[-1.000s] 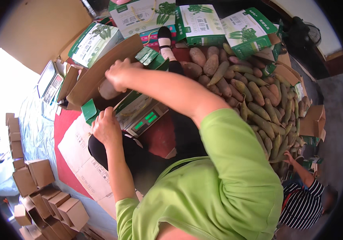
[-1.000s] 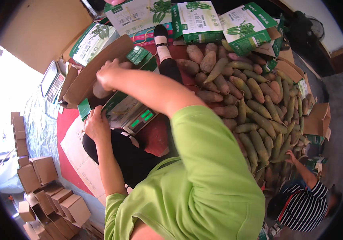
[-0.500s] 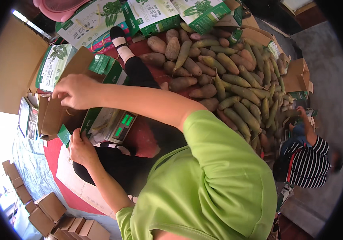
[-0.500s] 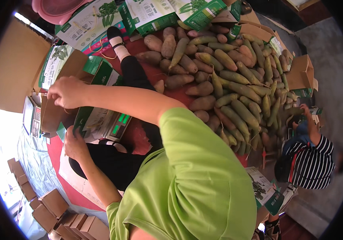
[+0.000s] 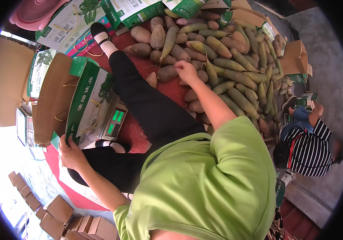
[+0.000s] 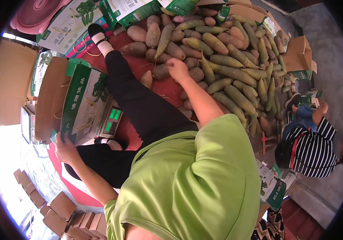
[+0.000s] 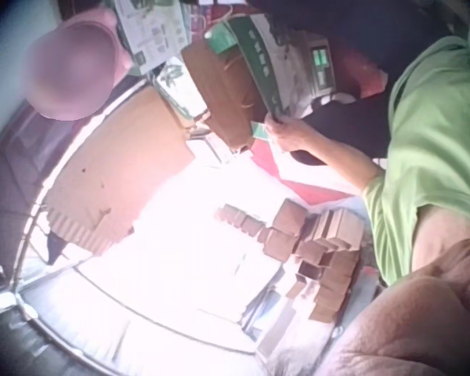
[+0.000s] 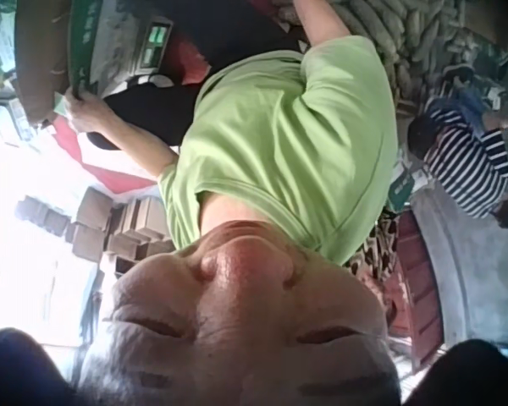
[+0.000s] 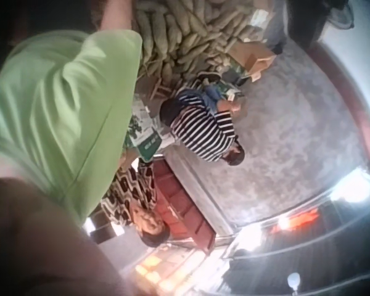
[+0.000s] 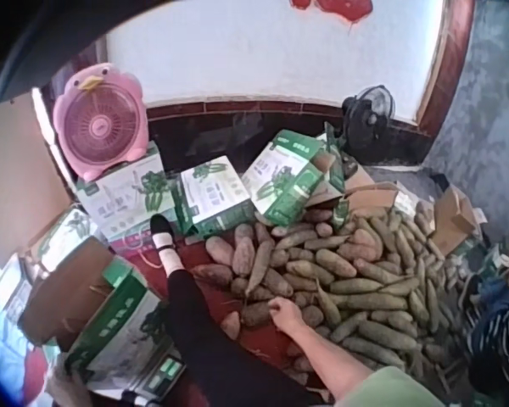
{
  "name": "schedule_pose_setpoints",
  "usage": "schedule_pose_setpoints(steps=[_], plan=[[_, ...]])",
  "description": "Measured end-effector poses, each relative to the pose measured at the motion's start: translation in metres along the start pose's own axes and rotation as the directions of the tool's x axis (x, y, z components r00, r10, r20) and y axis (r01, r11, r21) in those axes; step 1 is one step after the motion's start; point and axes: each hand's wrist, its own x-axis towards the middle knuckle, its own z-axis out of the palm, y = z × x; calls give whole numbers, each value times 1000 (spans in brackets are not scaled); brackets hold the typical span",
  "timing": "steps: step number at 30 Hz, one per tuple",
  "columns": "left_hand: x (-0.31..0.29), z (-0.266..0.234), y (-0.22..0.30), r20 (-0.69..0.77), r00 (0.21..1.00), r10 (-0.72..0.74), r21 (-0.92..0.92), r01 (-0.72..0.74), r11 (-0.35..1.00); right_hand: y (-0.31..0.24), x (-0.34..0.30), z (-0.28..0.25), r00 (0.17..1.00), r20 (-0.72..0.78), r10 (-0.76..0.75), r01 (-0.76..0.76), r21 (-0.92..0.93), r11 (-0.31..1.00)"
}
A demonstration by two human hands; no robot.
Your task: Sorting and packing radishes into cardboard boxes on a scale for weighing.
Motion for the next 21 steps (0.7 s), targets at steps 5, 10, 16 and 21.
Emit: schedule_pose_setpoints(steps=[5, 10, 16, 21], plan=[[2, 8, -5, -56, 997, 45, -13, -46, 999, 120, -16, -39, 984, -160, 84, -133, -330, 934], [3, 5, -1, -45, 999, 21, -41, -23, 999, 155, -14, -72, 916, -276, 289, -380, -374, 846], [2, 9, -5, -81, 996, 34, -22, -36, 999, 130, 14, -89, 898, -282, 338, -433, -432, 791], [2, 14, -6, -101, 994, 34, 0, -34, 999, 120, 31, -88, 919, -187, 349, -395, -413, 821]])
